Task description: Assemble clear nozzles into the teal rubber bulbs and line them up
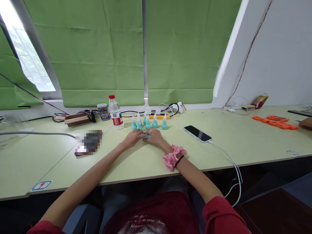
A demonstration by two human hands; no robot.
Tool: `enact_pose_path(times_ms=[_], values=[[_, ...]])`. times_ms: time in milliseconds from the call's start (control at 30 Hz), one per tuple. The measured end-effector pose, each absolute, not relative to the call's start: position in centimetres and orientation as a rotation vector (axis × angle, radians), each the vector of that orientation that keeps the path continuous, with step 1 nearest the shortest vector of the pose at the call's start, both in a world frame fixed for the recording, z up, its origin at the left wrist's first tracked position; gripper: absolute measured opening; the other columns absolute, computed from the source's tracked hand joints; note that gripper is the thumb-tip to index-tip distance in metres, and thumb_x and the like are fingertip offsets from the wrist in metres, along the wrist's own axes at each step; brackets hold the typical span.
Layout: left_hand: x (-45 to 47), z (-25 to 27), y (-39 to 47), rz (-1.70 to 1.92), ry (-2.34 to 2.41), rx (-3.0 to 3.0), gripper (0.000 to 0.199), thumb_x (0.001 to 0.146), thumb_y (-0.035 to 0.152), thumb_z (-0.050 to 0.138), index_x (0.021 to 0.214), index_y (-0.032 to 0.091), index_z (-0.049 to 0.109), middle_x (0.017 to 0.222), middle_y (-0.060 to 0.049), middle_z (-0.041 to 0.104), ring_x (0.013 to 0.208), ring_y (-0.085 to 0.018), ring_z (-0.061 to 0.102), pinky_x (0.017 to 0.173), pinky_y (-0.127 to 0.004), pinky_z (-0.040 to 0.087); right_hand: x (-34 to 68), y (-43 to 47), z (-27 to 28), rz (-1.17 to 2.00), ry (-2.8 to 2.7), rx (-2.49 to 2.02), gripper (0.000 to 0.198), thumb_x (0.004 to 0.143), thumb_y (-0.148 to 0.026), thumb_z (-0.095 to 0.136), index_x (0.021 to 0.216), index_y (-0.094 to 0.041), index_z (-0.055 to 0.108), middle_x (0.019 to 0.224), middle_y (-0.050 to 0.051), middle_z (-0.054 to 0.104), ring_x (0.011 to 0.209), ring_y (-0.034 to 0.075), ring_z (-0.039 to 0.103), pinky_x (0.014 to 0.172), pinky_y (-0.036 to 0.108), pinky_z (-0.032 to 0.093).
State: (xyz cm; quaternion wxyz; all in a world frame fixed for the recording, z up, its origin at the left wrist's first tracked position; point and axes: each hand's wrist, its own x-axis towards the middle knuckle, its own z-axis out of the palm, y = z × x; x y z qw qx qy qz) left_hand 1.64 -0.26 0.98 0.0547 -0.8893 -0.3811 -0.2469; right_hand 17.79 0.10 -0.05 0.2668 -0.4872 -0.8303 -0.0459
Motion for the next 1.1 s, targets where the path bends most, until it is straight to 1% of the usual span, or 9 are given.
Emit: enact_pose_path(times_ms=[200,300,400,500,600,667,733,900,1100], values=[[1.4,0.7,0.2,-0.807,-1.206,-2.646,0.035,0.084,0.043,0.033,0.07,0.016,0.052,0.072,-0.005,0.053,0.077,-0.018,0.048,0.064,-0.027,0.037,17.7,0.0,-0.2,-0.098,-2.233,-1.273,0.027,0.062,-0.039,0.063,0.082,-0.02,0.065,0.082,0.001,0.062,0.076,0.015,0.054,0.067,0.023,0.037],[1.4,0.5,0.6,-0.818,-1.269,-2.658,0.036,0.084,0.041,0.033,0.066,0.015,0.052,0.067,-0.003,0.053,0.071,-0.016,0.05,0.061,-0.026,0.038,17.7,-0.2,-0.1,-0.079,-2.234,-1.25,0.028,0.061,-0.039,0.063,0.082,-0.021,0.065,0.081,0.0,0.063,0.075,0.015,0.054,0.065,0.023,0.037],[1.5,0.2,1.2,-0.829,-1.374,-2.668,0.031,0.085,0.035,0.037,0.074,0.012,0.054,0.068,-0.001,0.054,0.061,-0.011,0.051,0.058,-0.025,0.042,17.5,-0.3,0.0,-0.068,-2.228,-1.235,0.027,0.06,-0.037,0.064,0.082,-0.022,0.065,0.082,-0.001,0.063,0.076,0.014,0.055,0.065,0.022,0.036],[1.6,0.2,1.5,-0.855,-1.454,-2.654,0.028,0.083,0.035,0.042,0.082,0.01,0.054,0.072,0.001,0.054,0.06,-0.01,0.052,0.056,-0.025,0.044,17.2,-0.5,-0.2,-0.07,-2.199,-1.255,0.028,0.06,-0.039,0.064,0.082,-0.021,0.065,0.082,-0.001,0.064,0.075,0.014,0.055,0.064,0.022,0.036],[1.5,0.9,1.1,-0.885,-1.457,-2.634,0.035,0.084,0.039,0.037,0.068,0.012,0.053,0.063,0.001,0.051,0.056,-0.01,0.049,0.052,-0.024,0.038,16.8,-0.5,-0.4,-0.081,-2.166,-1.298,0.028,0.061,-0.041,0.062,0.081,-0.022,0.064,0.079,0.0,0.063,0.073,0.015,0.055,0.063,0.023,0.036],[1.3,1.3,0.7,-0.901,-1.415,-2.64,0.041,0.083,0.043,0.034,0.057,0.015,0.048,0.057,0.0,0.048,0.055,-0.011,0.046,0.05,-0.023,0.031,16.7,-0.5,-0.4,-0.089,-2.155,-1.323,0.029,0.061,-0.042,0.062,0.081,-0.022,0.064,0.078,0.0,0.063,0.072,0.015,0.055,0.062,0.023,0.036],[1.2,1.6,0.3,-0.9,-1.368,-2.667,0.043,0.08,0.047,0.035,0.051,0.016,0.043,0.053,0.0,0.045,0.054,-0.012,0.043,0.048,-0.024,0.025,16.7,-0.5,-0.4,-0.093,-2.158,-1.34,0.028,0.061,-0.043,0.061,0.08,-0.023,0.064,0.078,-0.001,0.063,0.072,0.014,0.055,0.061,0.022,0.036],[1.1,1.8,0.4,-0.877,-1.336,-2.711,0.044,0.078,0.05,0.035,0.048,0.017,0.037,0.048,0.002,0.039,0.047,-0.01,0.035,0.046,-0.023,0.02,16.5,-0.7,-0.2,-0.121,-2.152,-1.422,0.028,0.062,-0.046,0.059,0.077,-0.023,0.064,0.077,0.0,0.062,0.072,0.016,0.055,0.06,0.023,0.036],[1.2,2.0,0.2,-0.838,-1.304,-2.668,0.045,0.08,0.048,0.034,0.048,0.017,0.038,0.054,-0.002,0.046,0.063,-0.016,0.044,0.048,-0.024,0.021,16.0,-1.1,0.0,-0.163,-2.148,-1.56,0.025,0.067,-0.043,0.055,0.079,-0.022,0.063,0.08,0.004,0.061,0.08,0.021,0.054,0.064,0.027,0.036]])
